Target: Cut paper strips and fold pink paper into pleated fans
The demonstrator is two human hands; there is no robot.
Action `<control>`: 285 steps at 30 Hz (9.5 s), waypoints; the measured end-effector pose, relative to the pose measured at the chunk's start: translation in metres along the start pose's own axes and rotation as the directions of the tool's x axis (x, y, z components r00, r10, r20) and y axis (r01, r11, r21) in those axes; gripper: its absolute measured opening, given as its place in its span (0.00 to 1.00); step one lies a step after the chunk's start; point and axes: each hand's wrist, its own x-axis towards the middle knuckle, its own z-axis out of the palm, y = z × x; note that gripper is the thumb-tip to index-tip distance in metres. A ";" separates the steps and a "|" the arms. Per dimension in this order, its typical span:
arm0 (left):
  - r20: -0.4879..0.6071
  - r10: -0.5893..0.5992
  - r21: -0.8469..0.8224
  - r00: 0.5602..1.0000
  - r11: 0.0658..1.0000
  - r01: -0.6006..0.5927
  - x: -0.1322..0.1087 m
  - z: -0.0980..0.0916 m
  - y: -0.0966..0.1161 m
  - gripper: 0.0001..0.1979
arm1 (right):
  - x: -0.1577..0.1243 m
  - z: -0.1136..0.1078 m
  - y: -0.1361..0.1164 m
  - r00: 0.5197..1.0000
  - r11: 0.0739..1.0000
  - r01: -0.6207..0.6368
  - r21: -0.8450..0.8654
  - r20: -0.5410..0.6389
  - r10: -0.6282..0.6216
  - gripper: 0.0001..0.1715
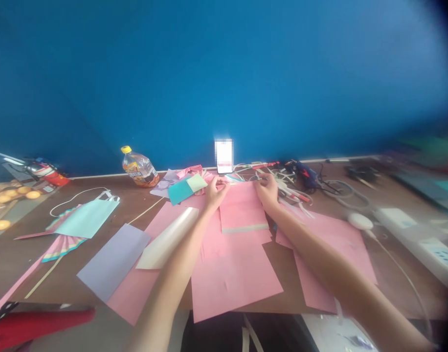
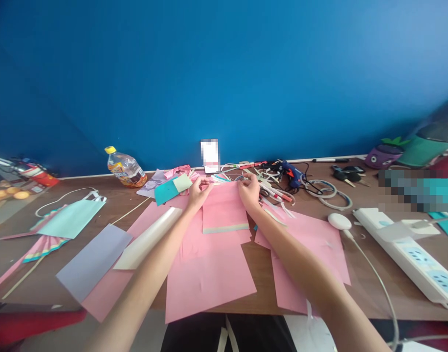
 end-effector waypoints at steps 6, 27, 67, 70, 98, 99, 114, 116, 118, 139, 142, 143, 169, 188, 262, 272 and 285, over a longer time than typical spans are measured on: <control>0.001 -0.013 -0.003 1.000 1.000 0.013 0.000 -0.001 -0.001 0.09 | 0.001 -0.001 0.001 1.000 1.000 -0.011 -0.015 -0.008 0.011 0.19; 0.112 0.097 0.003 0.989 0.995 -0.098 -0.001 -0.004 0.001 0.08 | 0.002 -0.003 0.010 0.999 0.998 0.025 -0.052 -0.025 -0.026 0.18; 0.105 0.137 0.112 0.985 0.982 -0.149 0.003 0.001 -0.009 0.06 | 0.000 -0.003 0.009 1.000 0.997 0.010 -0.083 -0.015 -0.011 0.19; 0.098 0.140 0.139 0.985 0.978 -0.153 0.003 0.001 -0.011 0.05 | 0.000 -0.003 0.009 1.000 0.996 0.010 -0.088 -0.020 -0.012 0.19; 0.065 0.266 0.268 0.962 0.924 -0.274 -0.001 -0.001 -0.002 0.05 | -0.002 -0.004 0.009 1.000 0.996 0.018 -0.084 -0.004 -0.019 0.18; 0.069 0.288 0.291 0.955 0.910 -0.295 -0.002 -0.001 -0.001 0.05 | -0.002 -0.005 0.009 1.000 0.997 0.023 -0.071 0.003 -0.023 0.17; 0.240 0.311 0.736 0.919 0.559 -0.382 -0.010 0.006 -0.002 0.11 | -0.003 -0.004 -0.001 0.933 0.936 0.294 -0.193 0.270 -0.237 0.18; 0.287 0.307 0.677 0.908 0.605 -0.419 -0.009 0.005 -0.005 0.12 | -0.002 -0.004 -0.006 0.921 0.905 0.322 -0.278 0.314 -0.231 0.17; 0.310 0.302 0.633 0.902 0.642 -0.432 -0.009 0.005 -0.007 0.12 | 0.000 -0.003 -0.008 0.897 0.849 0.373 -0.374 0.379 -0.227 0.15; 0.346 0.200 0.578 0.917 0.724 -0.376 -0.012 0.007 0.012 0.10 | -0.002 0.000 -0.016 0.827 0.632 0.522 -0.572 0.521 -0.211 0.13; 0.370 0.186 0.589 0.910 0.711 -0.384 -0.013 0.007 0.015 0.09 | 0.001 -0.001 -0.014 0.825 0.626 0.526 -0.576 0.523 -0.212 0.14; 0.376 0.186 0.591 0.908 0.706 -0.390 -0.013 0.006 0.015 0.09 | 0.001 -0.001 -0.014 0.825 0.621 0.528 -0.580 0.524 -0.212 0.14; 0.334 0.282 0.490 0.899 0.763 -0.421 -0.012 0.006 0.010 0.06 | 0.004 -0.003 -0.007 0.833 0.657 0.501 -0.564 0.520 -0.188 0.13; 0.268 0.256 0.403 0.929 0.846 -0.349 -0.009 0.004 0.007 0.14 | 0.000 -0.002 -0.019 0.831 0.740 0.500 -0.450 0.489 -0.264 0.12; 0.292 0.204 -0.016 0.935 0.978 -0.208 -0.017 0.019 0.031 0.14 | -0.005 -0.005 -0.049 0.818 0.821 0.287 -0.494 0.572 0.057 0.17; 0.304 0.067 -0.153 0.950 0.988 -0.021 -0.016 0.020 0.023 0.14 | -0.001 -0.006 -0.042 0.820 0.751 0.456 -0.478 0.553 -0.145 0.11; 0.184 0.041 -0.095 0.982 0.995 -0.024 -0.018 0.025 0.023 0.12 | -0.004 -0.007 -0.045 0.802 0.803 0.446 -0.395 0.574 -0.162 0.10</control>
